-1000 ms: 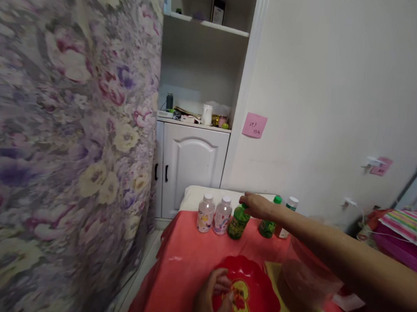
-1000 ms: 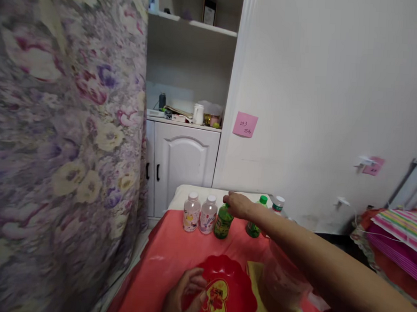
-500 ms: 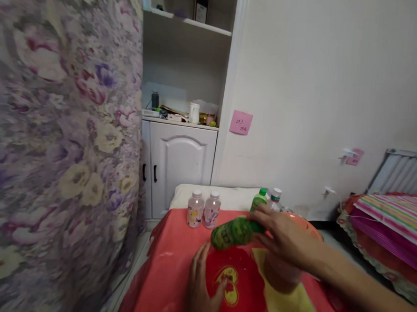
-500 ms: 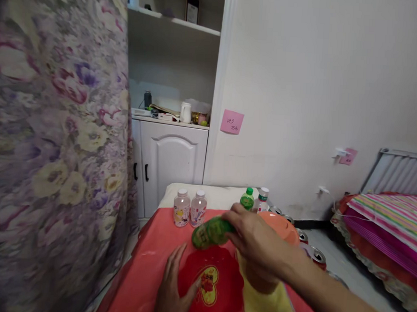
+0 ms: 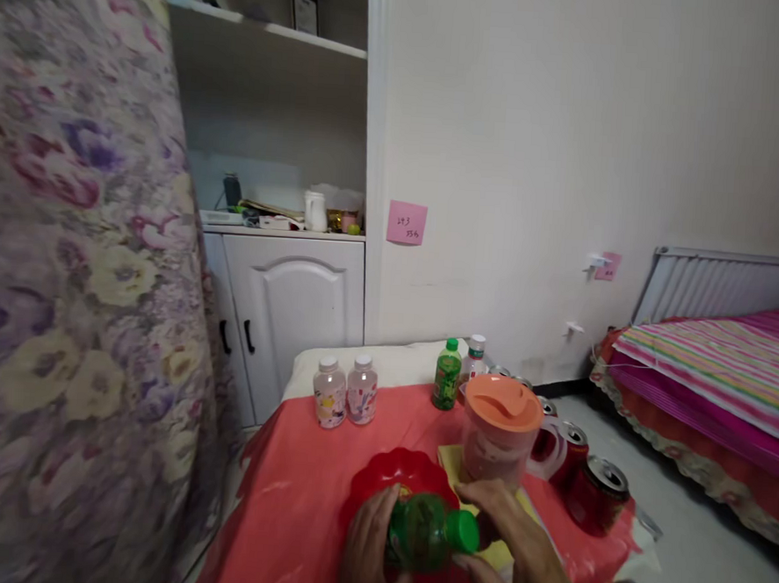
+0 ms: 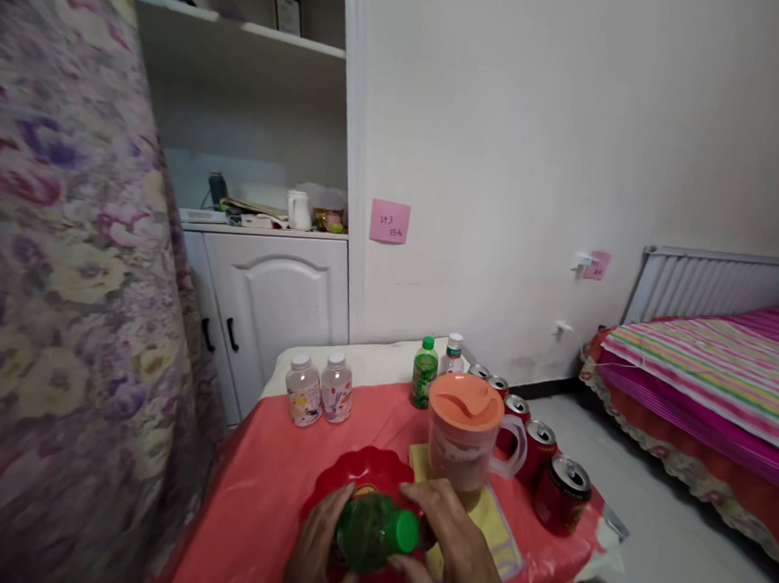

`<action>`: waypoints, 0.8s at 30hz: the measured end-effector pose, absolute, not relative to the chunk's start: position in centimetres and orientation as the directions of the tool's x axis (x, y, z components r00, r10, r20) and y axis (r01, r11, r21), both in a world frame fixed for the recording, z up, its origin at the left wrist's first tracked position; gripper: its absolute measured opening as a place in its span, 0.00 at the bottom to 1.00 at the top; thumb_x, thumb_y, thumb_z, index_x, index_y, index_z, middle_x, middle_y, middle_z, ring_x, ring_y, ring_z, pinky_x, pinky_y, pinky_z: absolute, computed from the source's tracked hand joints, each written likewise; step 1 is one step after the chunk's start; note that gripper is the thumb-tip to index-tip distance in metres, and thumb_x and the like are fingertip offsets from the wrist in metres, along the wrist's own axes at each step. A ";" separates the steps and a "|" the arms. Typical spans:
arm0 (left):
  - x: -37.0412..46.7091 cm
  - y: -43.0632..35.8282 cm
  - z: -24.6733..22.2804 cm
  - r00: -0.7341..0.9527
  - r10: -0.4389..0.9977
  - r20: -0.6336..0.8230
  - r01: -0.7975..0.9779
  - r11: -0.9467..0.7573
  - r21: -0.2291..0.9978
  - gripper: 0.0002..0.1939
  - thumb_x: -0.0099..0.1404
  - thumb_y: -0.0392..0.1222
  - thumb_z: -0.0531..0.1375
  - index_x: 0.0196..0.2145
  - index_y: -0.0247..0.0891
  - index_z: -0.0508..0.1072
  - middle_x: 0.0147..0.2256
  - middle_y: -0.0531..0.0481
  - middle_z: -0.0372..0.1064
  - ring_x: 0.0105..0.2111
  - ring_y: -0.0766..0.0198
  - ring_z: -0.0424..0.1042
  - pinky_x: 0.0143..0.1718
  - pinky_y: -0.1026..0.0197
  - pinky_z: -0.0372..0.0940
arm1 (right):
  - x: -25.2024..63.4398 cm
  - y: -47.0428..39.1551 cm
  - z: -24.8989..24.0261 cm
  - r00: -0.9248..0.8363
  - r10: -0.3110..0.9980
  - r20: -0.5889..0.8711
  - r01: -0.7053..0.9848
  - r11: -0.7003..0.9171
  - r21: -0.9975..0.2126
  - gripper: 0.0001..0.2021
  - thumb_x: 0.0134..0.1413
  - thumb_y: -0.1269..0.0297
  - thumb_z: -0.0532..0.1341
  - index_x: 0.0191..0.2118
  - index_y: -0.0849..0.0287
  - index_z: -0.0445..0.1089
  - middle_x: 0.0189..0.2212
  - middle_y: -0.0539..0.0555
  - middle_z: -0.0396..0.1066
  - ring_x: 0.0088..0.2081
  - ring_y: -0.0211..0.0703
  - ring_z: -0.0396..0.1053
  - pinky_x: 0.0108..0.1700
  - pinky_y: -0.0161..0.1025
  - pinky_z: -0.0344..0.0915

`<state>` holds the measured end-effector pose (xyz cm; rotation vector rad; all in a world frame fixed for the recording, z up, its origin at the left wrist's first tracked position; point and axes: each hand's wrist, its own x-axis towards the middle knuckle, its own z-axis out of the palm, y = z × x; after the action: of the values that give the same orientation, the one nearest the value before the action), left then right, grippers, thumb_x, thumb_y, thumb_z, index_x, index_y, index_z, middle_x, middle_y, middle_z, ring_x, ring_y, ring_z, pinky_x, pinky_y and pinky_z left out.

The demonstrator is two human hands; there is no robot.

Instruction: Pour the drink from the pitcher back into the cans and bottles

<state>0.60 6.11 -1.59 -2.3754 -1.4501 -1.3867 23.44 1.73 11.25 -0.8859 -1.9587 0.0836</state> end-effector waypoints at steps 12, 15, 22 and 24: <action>0.7 7.0 -0.7 0.261 0.583 0.769 0.787 -0.590 0.180 0.30 0.60 0.44 0.63 0.59 0.38 0.64 0.51 0.39 0.75 0.51 0.48 0.75 0.53 0.45 0.70 | 22.5 1.1 8.3 0.014 0.834 0.552 0.664 0.405 -0.628 0.11 0.58 0.55 0.62 0.40 0.56 0.67 0.21 0.45 0.67 0.20 0.37 0.66 0.24 0.32 0.64; 0.7 6.8 -0.4 0.251 0.584 0.772 0.799 -0.575 0.175 0.29 0.61 0.45 0.62 0.59 0.38 0.64 0.51 0.38 0.75 0.51 0.47 0.74 0.55 0.45 0.68 | 22.5 1.0 8.6 -0.031 0.836 0.548 0.677 0.421 -0.604 0.10 0.59 0.56 0.61 0.40 0.56 0.66 0.20 0.45 0.68 0.21 0.38 0.68 0.23 0.31 0.64; 0.5 6.6 0.1 0.223 0.603 0.766 0.768 -0.592 0.243 0.27 0.62 0.45 0.61 0.58 0.39 0.65 0.51 0.39 0.75 0.51 0.47 0.74 0.55 0.44 0.68 | 21.9 1.1 9.6 -0.069 0.732 0.678 0.673 0.536 -0.510 0.05 0.61 0.60 0.59 0.38 0.55 0.65 0.22 0.48 0.70 0.20 0.38 0.67 0.21 0.32 0.63; 0.4 6.6 -0.1 0.197 0.606 0.771 0.763 -0.589 0.267 0.26 0.62 0.44 0.60 0.57 0.39 0.66 0.51 0.39 0.76 0.51 0.46 0.74 0.54 0.42 0.68 | 21.7 1.0 9.7 -0.104 0.694 0.713 0.654 0.588 -0.476 0.03 0.61 0.63 0.59 0.40 0.55 0.65 0.25 0.48 0.71 0.22 0.38 0.69 0.24 0.32 0.65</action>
<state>0.41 6.61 -0.08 -2.2899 -1.3253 -1.3430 21.71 1.05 9.70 -1.1008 -1.8024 0.0489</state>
